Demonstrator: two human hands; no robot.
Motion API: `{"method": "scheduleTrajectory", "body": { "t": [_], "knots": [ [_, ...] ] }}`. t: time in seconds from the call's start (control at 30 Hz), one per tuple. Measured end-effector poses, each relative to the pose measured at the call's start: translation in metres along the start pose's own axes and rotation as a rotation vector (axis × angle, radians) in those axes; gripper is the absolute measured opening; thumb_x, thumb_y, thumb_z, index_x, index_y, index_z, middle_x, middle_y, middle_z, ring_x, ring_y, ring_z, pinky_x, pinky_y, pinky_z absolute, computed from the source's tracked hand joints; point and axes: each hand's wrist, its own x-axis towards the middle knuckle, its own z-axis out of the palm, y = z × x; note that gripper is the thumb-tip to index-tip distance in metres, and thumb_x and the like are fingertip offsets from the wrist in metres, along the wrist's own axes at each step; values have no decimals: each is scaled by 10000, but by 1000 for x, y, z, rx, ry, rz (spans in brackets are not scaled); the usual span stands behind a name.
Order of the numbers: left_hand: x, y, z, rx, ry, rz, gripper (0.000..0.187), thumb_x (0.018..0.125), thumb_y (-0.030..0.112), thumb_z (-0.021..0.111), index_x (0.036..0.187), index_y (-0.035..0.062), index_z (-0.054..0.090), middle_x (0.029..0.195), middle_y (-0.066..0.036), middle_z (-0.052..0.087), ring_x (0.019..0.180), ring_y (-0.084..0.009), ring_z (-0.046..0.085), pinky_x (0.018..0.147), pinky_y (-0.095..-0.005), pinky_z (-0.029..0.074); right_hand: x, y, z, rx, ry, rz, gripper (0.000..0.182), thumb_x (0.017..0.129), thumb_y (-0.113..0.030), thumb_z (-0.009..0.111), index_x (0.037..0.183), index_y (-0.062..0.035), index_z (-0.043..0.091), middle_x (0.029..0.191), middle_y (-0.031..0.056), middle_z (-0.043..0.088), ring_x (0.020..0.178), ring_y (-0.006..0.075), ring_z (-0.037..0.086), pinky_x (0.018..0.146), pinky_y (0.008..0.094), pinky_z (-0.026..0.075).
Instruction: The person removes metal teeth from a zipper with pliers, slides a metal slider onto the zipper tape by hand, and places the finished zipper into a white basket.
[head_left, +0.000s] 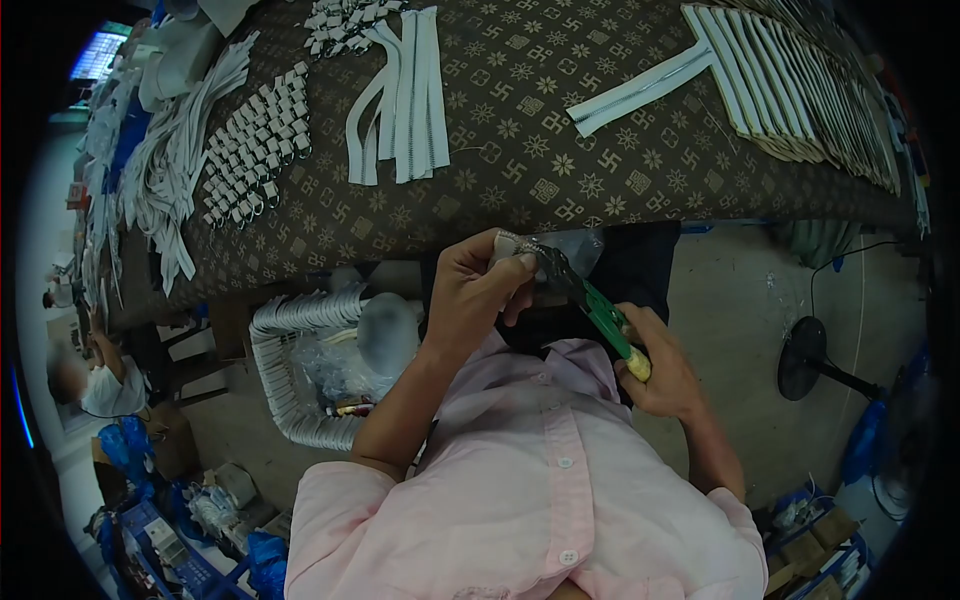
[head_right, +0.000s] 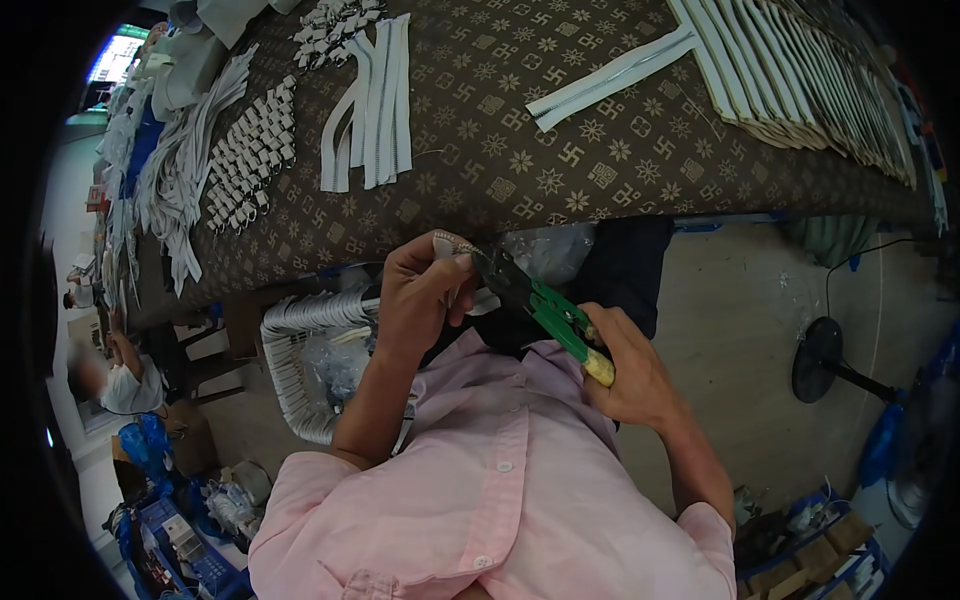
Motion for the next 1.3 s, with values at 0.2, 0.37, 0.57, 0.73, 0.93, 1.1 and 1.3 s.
{"method": "scheduleTrajectory", "body": {
  "t": [0.2,0.37,0.57,0.73,0.93,1.1,1.3],
  "knots": [
    [0,-14,2,21,-31,-89,126,834,97,560,736,19,575,546,-7,534,412,-30,449,361,-175,340,-19,19,27,120,49,117,595,644,14,536,1228,-19,425,909,127,516,789,235,535,719,314,438],
    [4,-24,3,30,-23,-68,114,837,90,548,793,1,604,547,-15,525,386,-38,420,326,-180,297,-21,28,32,463,-27,147,596,641,6,542,1226,-18,436,885,111,517,775,197,532,713,279,438],
    [4,-20,2,-4,-35,-56,133,839,97,555,837,-15,625,546,-22,528,376,-48,407,332,-182,305,-19,15,26,293,113,208,608,638,30,536,1234,-7,420,968,152,500,837,274,523,771,330,434],
    [2,-19,1,-12,-21,-90,184,858,106,550,954,-35,618,576,-33,542,411,-56,440,353,-182,327,-20,16,27,-243,321,-51,619,621,28,550,1224,-12,417,987,200,491,891,364,500,800,386,420],
    [0,-23,-8,-92,-52,-16,293,920,181,503,1102,-42,556,669,-47,580,505,-73,512,458,-186,411,-20,21,35,-39,317,73,659,629,69,570,1256,10,377,1072,165,500,962,272,524,859,335,407],
    [-2,-22,5,-395,-185,-82,444,963,311,390,1243,-28,445,846,-93,607,716,-144,593,664,-251,484,12,2,76,764,215,-8,561,746,-4,577,1264,6,362,1031,87,523,870,126,528,761,268,444],
    [-9,-5,6,-781,-224,-187,561,970,407,230,1337,-6,327,1043,-158,560,931,-229,570,877,-355,434,43,-14,91,1415,176,96,489,783,20,545,1241,1,374,1012,92,538,871,145,540,755,281,453]
  ]
}}
